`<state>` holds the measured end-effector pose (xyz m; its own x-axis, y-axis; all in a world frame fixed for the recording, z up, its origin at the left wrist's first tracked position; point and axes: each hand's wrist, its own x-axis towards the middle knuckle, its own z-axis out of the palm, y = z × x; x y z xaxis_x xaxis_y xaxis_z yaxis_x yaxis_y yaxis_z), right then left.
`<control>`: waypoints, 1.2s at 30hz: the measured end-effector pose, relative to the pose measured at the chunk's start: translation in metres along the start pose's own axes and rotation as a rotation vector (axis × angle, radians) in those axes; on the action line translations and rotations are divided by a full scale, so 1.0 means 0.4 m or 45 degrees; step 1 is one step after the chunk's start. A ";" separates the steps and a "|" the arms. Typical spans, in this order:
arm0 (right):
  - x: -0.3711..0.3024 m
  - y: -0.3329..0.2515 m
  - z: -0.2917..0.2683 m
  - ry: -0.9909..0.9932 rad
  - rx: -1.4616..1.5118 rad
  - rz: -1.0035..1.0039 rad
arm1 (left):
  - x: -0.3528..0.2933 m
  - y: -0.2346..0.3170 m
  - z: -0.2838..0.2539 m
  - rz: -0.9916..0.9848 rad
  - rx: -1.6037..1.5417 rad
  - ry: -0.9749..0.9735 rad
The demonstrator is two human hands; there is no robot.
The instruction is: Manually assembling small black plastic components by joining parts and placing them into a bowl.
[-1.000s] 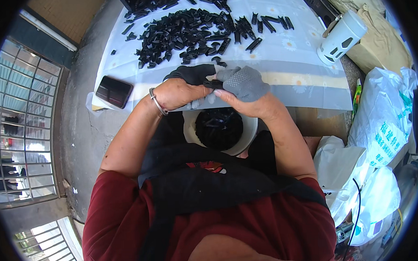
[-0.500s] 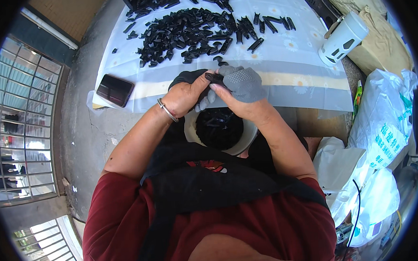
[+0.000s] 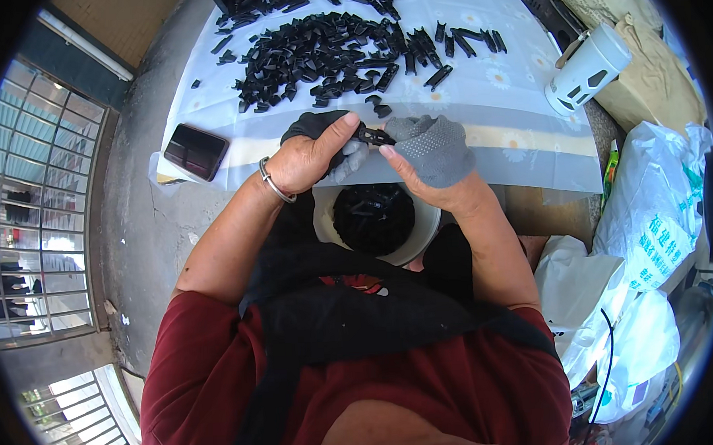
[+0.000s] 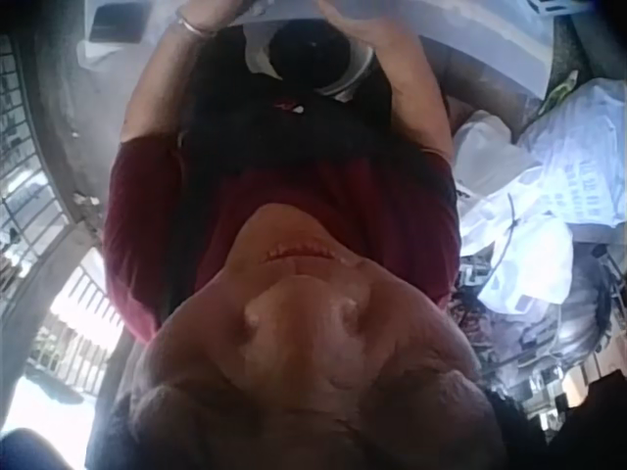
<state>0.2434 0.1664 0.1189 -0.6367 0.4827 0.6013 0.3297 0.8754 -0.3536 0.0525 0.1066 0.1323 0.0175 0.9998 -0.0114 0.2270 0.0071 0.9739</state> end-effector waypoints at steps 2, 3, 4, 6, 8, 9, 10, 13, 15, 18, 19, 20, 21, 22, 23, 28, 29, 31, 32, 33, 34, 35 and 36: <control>-0.003 -0.008 -0.005 0.029 -0.020 -0.005 | -0.003 0.029 -0.002 0.010 0.114 -0.017; -0.004 -0.010 -0.007 0.057 -0.037 -0.018 | -0.007 0.039 -0.004 -0.049 0.097 -0.039; -0.003 -0.010 -0.008 0.057 -0.036 -0.019 | -0.009 0.043 -0.004 -0.108 0.079 -0.062; -0.005 -0.007 -0.011 0.036 -0.065 -0.080 | -0.005 0.039 0.000 -0.056 0.166 -0.042; -0.003 -0.020 0.000 -0.005 -0.149 -0.021 | 0.001 0.031 0.013 -0.004 0.251 -0.027; -0.002 -0.025 0.006 -0.046 -0.231 0.034 | 0.005 0.026 0.025 0.069 0.371 0.023; -0.003 -0.025 0.013 -0.045 -0.232 0.037 | 0.006 0.021 0.032 0.144 0.490 0.074; -0.003 -0.025 0.021 0.114 -0.348 -0.197 | -0.011 0.029 0.037 0.111 0.414 0.055; 0.007 -0.035 0.006 0.048 -0.225 -0.105 | -0.015 0.032 0.021 -0.067 0.246 0.029; -0.004 -0.022 0.004 0.201 0.073 -0.102 | -0.019 0.006 0.021 -0.095 -0.017 0.083; -0.002 -0.021 0.001 0.200 0.076 -0.109 | -0.018 0.007 0.019 -0.094 -0.017 0.090; 0.002 -0.022 -0.004 0.144 0.042 -0.068 | -0.018 0.011 0.017 -0.079 0.025 0.079; 0.003 -0.024 -0.007 0.087 0.006 -0.022 | -0.019 0.014 0.016 -0.067 0.066 0.065; 0.002 -0.022 -0.009 0.085 0.008 -0.023 | -0.020 0.016 0.015 -0.054 0.107 0.049; 0.001 -0.018 -0.011 0.111 -0.011 -0.077 | -0.019 0.016 0.013 -0.055 0.106 0.051; -0.005 -0.018 -0.013 0.122 -0.014 -0.104 | -0.022 0.027 0.009 -0.104 0.100 -0.008; -0.007 -0.019 -0.014 0.085 -0.035 -0.064 | -0.021 0.029 0.010 -0.103 0.100 -0.006; -0.009 -0.022 -0.014 0.049 -0.057 -0.019 | -0.018 0.032 0.015 -0.104 0.137 0.061; -0.008 -0.024 -0.012 0.035 -0.119 -0.030 | -0.018 0.031 0.014 -0.104 0.136 0.059; -0.007 -0.026 -0.010 0.020 -0.179 -0.043 | -0.018 0.030 0.012 -0.024 0.203 0.068; -0.005 -0.030 -0.011 0.020 -0.178 -0.044 | -0.018 0.029 0.011 0.056 0.270 0.078; -0.003 -0.035 -0.013 -0.008 -0.222 -0.021 | -0.019 0.034 0.009 0.055 0.270 0.078; -0.001 -0.039 -0.016 -0.034 -0.266 0.003 | -0.020 0.043 0.007 0.018 0.268 0.055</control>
<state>0.2431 0.1528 0.1285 -0.6532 0.4862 0.5805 0.4668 0.8622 -0.1969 0.0589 0.0986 0.1484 -0.0187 0.9997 0.0160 0.4257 -0.0065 0.9048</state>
